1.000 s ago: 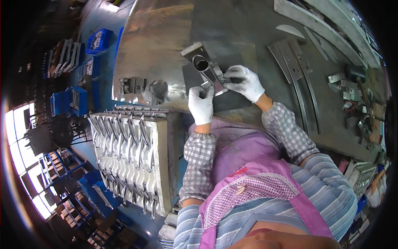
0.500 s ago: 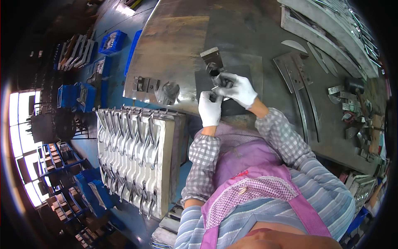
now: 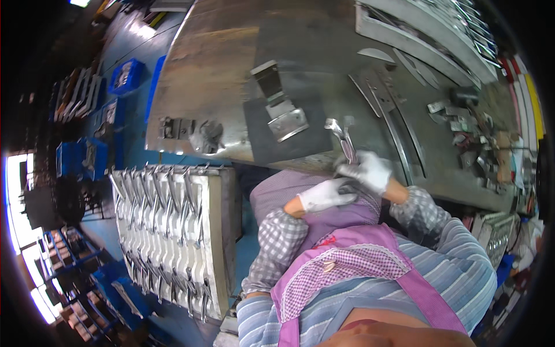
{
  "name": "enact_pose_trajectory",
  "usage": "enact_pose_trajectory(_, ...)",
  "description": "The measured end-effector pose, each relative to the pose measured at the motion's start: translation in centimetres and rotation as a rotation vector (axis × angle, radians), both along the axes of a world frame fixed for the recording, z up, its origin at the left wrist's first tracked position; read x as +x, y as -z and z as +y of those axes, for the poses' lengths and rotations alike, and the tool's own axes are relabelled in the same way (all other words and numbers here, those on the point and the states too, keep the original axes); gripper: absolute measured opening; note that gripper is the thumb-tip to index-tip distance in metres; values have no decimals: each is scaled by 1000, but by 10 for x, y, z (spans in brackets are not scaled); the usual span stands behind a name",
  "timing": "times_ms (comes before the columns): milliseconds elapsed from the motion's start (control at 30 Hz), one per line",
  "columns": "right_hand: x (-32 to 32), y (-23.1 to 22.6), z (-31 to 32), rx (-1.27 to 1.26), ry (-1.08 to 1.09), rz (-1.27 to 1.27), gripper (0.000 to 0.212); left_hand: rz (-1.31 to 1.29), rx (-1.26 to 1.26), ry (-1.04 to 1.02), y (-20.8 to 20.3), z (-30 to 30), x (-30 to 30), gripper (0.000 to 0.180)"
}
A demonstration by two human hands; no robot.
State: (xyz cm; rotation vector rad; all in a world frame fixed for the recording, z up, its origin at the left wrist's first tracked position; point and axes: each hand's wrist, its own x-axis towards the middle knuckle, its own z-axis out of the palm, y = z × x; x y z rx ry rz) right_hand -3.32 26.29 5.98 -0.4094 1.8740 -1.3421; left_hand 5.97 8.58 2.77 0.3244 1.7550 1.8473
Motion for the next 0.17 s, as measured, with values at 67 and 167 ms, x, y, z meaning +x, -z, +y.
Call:
enact_pose_trajectory(67,-3,-69,10,98,202,292,32,-141,-5,-136,7,-15,7,42)
enact_pose_trajectory(167,32,-12,76,49,295,512,35,-246,-99,-382,4,-20,2,57)
